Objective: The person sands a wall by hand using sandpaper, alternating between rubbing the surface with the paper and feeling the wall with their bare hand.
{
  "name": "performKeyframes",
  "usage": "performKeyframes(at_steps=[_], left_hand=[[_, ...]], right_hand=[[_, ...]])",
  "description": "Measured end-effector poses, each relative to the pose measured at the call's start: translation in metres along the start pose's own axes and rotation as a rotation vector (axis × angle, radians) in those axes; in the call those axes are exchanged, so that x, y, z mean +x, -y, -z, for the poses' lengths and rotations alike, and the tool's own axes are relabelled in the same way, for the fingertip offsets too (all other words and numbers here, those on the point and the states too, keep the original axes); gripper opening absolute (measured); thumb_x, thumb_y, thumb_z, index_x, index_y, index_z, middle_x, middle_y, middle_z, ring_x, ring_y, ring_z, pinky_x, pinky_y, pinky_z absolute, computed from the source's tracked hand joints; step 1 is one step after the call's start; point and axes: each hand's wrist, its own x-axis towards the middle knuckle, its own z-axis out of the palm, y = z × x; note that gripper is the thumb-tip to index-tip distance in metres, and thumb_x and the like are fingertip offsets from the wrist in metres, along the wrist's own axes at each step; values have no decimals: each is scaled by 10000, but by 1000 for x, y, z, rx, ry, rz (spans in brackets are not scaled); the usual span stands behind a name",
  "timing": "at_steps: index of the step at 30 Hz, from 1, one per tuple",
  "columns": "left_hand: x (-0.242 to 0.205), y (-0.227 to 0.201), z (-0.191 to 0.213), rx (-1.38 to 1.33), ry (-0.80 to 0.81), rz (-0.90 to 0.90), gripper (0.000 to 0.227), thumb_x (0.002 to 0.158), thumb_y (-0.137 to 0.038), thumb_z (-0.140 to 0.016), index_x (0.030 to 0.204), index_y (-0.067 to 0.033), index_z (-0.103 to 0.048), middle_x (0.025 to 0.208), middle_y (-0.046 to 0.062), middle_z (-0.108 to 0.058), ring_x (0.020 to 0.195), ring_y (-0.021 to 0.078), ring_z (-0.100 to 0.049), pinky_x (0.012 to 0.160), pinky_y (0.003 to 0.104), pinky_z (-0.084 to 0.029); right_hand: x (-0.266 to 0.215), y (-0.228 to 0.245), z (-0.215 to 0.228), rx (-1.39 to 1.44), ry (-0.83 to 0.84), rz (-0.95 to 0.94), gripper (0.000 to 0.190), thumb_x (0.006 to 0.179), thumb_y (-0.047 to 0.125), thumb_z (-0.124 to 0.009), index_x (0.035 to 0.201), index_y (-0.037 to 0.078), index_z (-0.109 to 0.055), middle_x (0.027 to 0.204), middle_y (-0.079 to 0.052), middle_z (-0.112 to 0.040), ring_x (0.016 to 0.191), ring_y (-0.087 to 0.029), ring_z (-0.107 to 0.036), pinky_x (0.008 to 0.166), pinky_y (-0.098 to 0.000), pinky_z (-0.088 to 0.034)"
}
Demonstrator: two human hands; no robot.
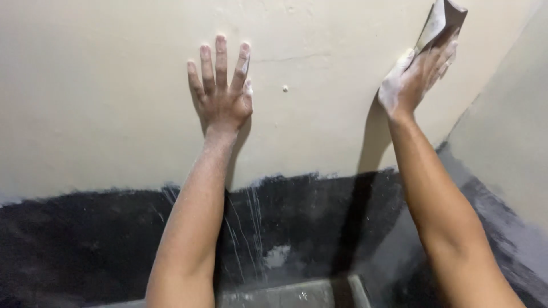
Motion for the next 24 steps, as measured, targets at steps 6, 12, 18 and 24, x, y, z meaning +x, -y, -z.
performKeyframes(at_steps=[6,12,18,24], left_hand=[[0,3,3,-44,23,-24,702,1090,-391,-590,1666,-341,-193,1726,39,-45,1625,293,-56,1339,539,-16],[12,10,-24,-27,-93,-58,672,1044,-312,-607,1631,-356,-284,1710,35,-195,1538,269,-160,1305,542,-120],[83,29,1,13,-139,-75,683,1042,-276,-600,1631,-349,-261,1713,25,-173,1564,264,-179,1314,536,-115],[91,31,17,-78,12,-86,686,1113,-375,-601,1655,-325,-185,1754,25,-42,1636,263,-73,1341,550,-17]], right_hand=[[-10,39,40,30,173,-4,654,1204,338,-424,1708,81,-94,1722,-293,51,1592,-454,94,1296,-617,49],[-26,126,88,-108,404,120,717,1038,342,-577,1616,91,-234,1728,-146,24,1559,-455,13,1270,-621,-40],[4,131,89,-85,251,214,719,1033,233,-572,1687,162,-281,1711,-161,14,1568,-413,28,1254,-654,-7],[-1,106,49,177,106,252,803,1099,176,-548,1640,-58,-3,1786,-216,18,1652,-383,94,1346,-583,65]])
